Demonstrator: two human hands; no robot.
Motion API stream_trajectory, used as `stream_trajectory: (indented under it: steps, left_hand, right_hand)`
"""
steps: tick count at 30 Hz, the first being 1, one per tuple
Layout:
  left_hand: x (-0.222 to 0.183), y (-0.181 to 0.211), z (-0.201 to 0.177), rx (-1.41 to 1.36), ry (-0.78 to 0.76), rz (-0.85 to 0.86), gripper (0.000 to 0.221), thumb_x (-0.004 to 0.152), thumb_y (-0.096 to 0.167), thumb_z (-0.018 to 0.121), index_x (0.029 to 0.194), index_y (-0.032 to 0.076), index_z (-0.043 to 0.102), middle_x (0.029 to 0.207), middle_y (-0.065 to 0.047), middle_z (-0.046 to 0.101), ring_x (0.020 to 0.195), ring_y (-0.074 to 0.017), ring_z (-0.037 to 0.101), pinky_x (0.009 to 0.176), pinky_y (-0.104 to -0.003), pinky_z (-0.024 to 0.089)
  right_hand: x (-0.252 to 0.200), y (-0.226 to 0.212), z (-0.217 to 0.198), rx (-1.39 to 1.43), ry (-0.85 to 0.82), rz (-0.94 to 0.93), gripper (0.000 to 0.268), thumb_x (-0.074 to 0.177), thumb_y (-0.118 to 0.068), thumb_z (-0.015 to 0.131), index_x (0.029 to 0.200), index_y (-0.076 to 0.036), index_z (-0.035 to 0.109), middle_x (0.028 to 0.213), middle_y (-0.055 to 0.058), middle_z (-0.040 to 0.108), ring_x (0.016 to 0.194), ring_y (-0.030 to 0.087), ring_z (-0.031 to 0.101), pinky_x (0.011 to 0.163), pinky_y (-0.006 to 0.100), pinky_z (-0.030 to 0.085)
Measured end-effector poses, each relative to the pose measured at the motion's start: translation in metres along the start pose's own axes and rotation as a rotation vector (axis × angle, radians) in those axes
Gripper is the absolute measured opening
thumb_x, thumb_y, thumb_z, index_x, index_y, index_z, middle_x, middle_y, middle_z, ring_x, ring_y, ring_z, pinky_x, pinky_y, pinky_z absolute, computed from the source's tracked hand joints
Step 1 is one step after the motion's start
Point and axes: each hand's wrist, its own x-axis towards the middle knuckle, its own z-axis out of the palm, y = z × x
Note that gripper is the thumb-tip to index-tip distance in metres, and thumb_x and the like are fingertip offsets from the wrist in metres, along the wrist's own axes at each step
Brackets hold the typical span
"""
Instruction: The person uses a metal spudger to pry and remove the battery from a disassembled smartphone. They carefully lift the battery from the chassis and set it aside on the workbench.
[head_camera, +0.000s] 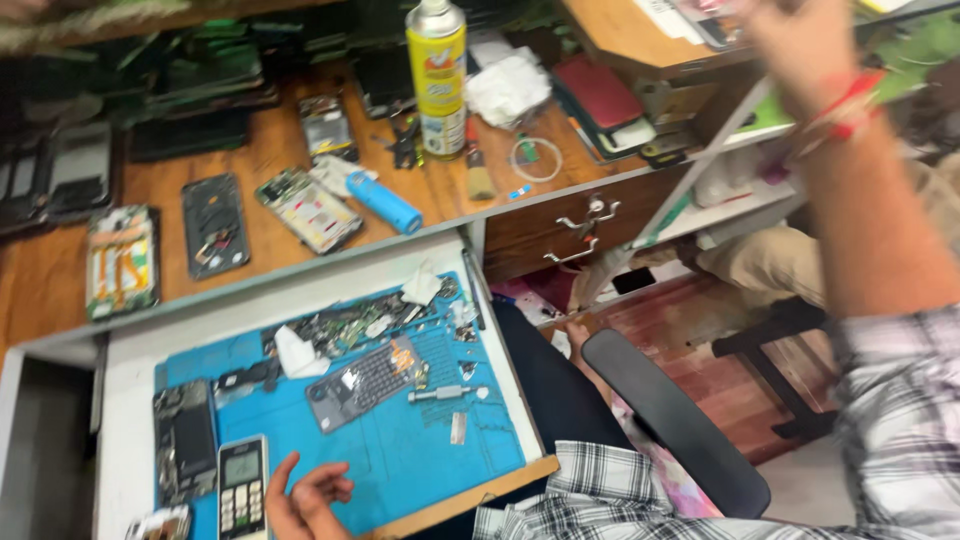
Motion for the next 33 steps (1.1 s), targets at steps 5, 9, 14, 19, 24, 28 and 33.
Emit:
stream_trajectory:
  steps: [5,9,14,19,24,28,33]
  left_hand:
    - [0.040,-0.060,-0.026,0.142,-0.133,-0.181,0.073,0.102,0.047,0.043,0.143,-0.011,0.026,0.088,-0.022,0.070,0.052,-0.0215,0.061,0.052,-0.033,0.054]
    - [0.040,-0.062,-0.022,0.214,-0.011,-0.164,0.068,0.110,0.047,0.038,0.144,-0.011,0.031,0.084,-0.022,0.068,0.051,-0.0202,0.058,0.054,-0.032,0.052]
    - [0.020,-0.025,-0.006,0.155,0.104,-0.223,0.052,0.112,0.035,0.037,0.145,-0.005,0.040,0.075,-0.019,0.065,0.047,-0.0184,0.047,0.047,-0.031,0.040]
    - [0.011,0.077,0.011,0.348,0.048,-0.197,0.038,0.111,0.025,0.038,0.139,0.002,0.048,0.074,-0.010,0.067,0.056,-0.0143,0.052,0.054,-0.029,0.043]
    - [0.016,0.120,0.024,0.426,0.084,-0.265,0.039,0.111,0.027,0.038,0.138,0.002,0.049,0.073,-0.012,0.066,0.061,-0.0198,0.056,0.060,-0.035,0.045]
    - [0.010,0.125,0.021,0.436,0.074,-0.190,0.038,0.112,0.028,0.037,0.135,0.000,0.050,0.072,-0.012,0.065,0.069,-0.0229,0.062,0.071,-0.039,0.050]
    - [0.015,0.125,0.021,0.474,0.060,-0.258,0.041,0.112,0.033,0.035,0.133,0.000,0.048,0.069,-0.012,0.062,0.069,-0.0278,0.063,0.071,-0.042,0.049]
  right_hand:
    - [-0.108,-0.001,0.027,-0.122,-0.096,0.064,0.029,0.102,-0.026,0.069,0.117,-0.002,0.073,0.104,0.006,0.072,0.085,0.012,0.067,0.078,0.028,0.055]
    - [-0.186,-0.001,0.064,0.340,-0.089,0.497,0.032,0.095,-0.020,0.067,0.120,-0.001,0.069,0.109,0.006,0.073,0.099,0.016,0.068,0.084,0.032,0.057]
    - [-0.255,-0.031,0.124,0.893,-0.513,0.719,0.053,0.095,-0.024,0.068,0.136,0.006,0.055,0.132,0.022,0.063,0.125,0.032,0.061,0.103,0.046,0.051]
    - [-0.258,-0.069,0.187,1.366,-0.688,0.735,0.088,0.095,-0.046,0.066,0.157,0.003,0.027,0.159,0.022,0.040,0.148,0.035,0.039,0.123,0.051,0.033]
    - [-0.236,-0.111,0.210,1.494,-0.642,0.714,0.110,0.086,-0.068,0.063,0.160,0.002,0.021,0.167,0.018,0.032,0.156,0.034,0.030,0.128,0.052,0.026]
    - [-0.225,-0.149,0.192,1.432,-0.636,0.558,0.122,0.084,-0.077,0.063,0.163,0.002,0.015,0.173,0.019,0.020,0.161,0.035,0.022,0.133,0.054,0.019]
    - [-0.211,-0.184,0.145,1.140,-0.614,0.121,0.119,0.086,-0.079,0.061,0.162,-0.003,0.011,0.171,0.016,0.013,0.160,0.035,0.015,0.129,0.056,0.016]
